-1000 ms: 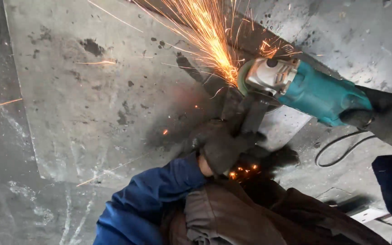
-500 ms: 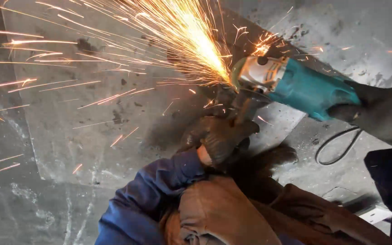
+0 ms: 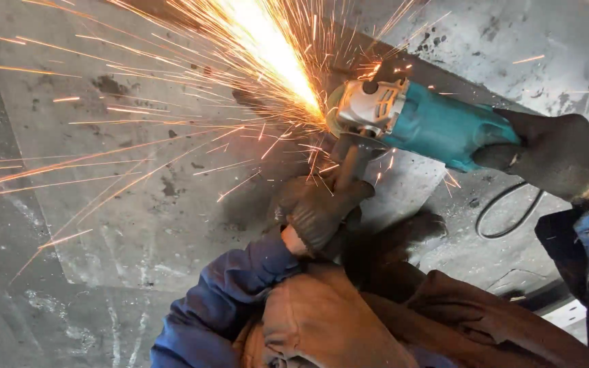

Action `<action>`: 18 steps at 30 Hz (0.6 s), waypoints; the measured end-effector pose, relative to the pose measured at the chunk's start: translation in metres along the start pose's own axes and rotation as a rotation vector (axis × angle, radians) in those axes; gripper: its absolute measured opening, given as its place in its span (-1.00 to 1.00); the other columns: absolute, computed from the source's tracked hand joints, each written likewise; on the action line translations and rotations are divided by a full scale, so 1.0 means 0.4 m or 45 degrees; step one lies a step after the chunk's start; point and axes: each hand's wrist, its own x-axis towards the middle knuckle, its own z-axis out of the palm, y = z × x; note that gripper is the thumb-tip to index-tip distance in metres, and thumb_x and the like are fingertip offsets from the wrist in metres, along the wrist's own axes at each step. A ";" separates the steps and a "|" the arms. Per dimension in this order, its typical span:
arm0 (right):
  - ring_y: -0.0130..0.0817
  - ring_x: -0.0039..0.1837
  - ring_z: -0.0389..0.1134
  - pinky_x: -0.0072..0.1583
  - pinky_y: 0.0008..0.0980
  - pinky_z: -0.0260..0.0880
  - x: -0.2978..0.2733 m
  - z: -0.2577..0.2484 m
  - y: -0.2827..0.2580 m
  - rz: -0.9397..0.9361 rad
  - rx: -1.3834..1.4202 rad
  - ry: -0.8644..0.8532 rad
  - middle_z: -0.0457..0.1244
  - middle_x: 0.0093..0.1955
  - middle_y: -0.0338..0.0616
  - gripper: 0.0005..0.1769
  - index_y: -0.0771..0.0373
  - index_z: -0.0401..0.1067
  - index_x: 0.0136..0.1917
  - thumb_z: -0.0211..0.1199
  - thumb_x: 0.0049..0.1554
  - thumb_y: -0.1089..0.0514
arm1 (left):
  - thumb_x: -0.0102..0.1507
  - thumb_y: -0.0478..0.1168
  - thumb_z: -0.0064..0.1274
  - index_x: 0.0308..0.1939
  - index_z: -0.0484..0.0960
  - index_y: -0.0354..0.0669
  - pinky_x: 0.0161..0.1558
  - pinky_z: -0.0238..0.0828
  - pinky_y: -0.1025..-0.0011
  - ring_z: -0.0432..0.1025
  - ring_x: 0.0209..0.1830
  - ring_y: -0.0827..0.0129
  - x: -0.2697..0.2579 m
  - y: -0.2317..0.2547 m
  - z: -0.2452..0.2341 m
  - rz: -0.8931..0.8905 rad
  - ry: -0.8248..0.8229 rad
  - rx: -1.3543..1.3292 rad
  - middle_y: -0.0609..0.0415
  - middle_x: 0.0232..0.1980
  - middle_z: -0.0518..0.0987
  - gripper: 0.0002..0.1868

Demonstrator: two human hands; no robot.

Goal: Smoothing the edges and surfaces of metal parts using a handheld electric angle grinder.

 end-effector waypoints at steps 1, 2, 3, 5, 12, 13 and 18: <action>-0.28 0.21 0.47 0.31 -0.30 0.39 0.009 -0.002 0.001 0.038 -0.174 -0.065 0.42 0.21 -0.12 0.07 -0.09 0.21 0.61 0.31 -0.10 -0.43 | 0.39 -0.14 0.12 -0.06 0.70 -0.19 -0.40 0.32 0.36 0.38 -0.41 0.40 0.003 -0.006 -0.006 0.162 0.059 0.225 0.06 -0.36 0.50 -0.80; -0.27 0.22 0.47 0.35 -0.32 0.38 0.018 -0.003 0.000 0.078 -0.346 -0.128 0.42 0.21 -0.11 0.09 -0.14 0.15 0.65 0.33 -0.06 -0.42 | 0.37 -0.14 0.13 -0.11 0.75 -0.15 -0.37 0.39 0.35 0.42 -0.38 0.42 0.006 -0.012 -0.012 0.324 0.118 0.449 0.05 -0.33 0.56 -0.81; -0.27 0.22 0.47 0.35 -0.32 0.38 0.021 -0.010 -0.016 0.074 -0.348 -0.130 0.42 0.21 -0.11 0.09 -0.14 0.15 0.65 0.33 -0.06 -0.42 | 0.37 -0.14 0.13 -0.11 0.75 -0.15 -0.37 0.39 0.35 0.42 -0.38 0.42 0.000 -0.009 -0.021 0.325 0.122 0.447 0.05 -0.33 0.56 -0.81; -0.30 0.22 0.46 0.33 -0.31 0.38 0.024 -0.017 -0.050 0.102 -0.280 -0.164 0.43 0.20 -0.13 0.06 -0.19 0.14 0.65 0.38 -0.02 -0.42 | 0.34 -0.12 0.03 -0.08 0.73 0.07 -0.34 0.43 0.43 0.48 -0.43 0.46 -0.015 -0.003 -0.041 0.841 0.141 1.178 0.12 -0.33 0.59 -0.81; -0.38 0.25 0.46 0.40 -0.36 0.32 -0.001 -0.053 -0.109 0.192 -0.088 -0.094 0.44 0.24 -0.20 0.01 -0.21 0.24 0.59 0.47 -0.08 -0.27 | 0.39 -0.15 -0.02 -0.04 0.70 -0.17 -0.43 0.36 0.39 0.43 -0.50 0.32 -0.021 0.024 -0.015 0.271 -0.058 0.370 -0.01 -0.40 0.53 -0.76; -0.40 0.26 0.45 0.39 -0.37 0.32 -0.013 -0.053 -0.119 0.174 -0.062 -0.084 0.43 0.25 -0.23 0.00 -0.20 0.24 0.59 0.46 -0.08 -0.27 | 0.29 -0.20 0.00 -0.03 0.64 -0.21 -0.42 0.36 0.38 0.44 -0.46 0.31 -0.029 0.036 -0.015 0.757 -0.030 0.765 -0.10 -0.23 0.57 -0.76; -0.40 0.31 0.38 0.40 -0.35 0.26 0.019 -0.020 -0.023 0.085 -0.144 -0.082 0.40 0.28 -0.22 0.09 -0.15 0.14 0.63 0.49 -0.07 -0.32 | 0.31 -0.26 0.06 -0.01 0.67 -0.15 -0.46 0.34 0.37 0.41 -0.50 0.41 -0.021 0.041 0.006 0.196 0.033 0.004 0.10 -0.28 0.57 -0.79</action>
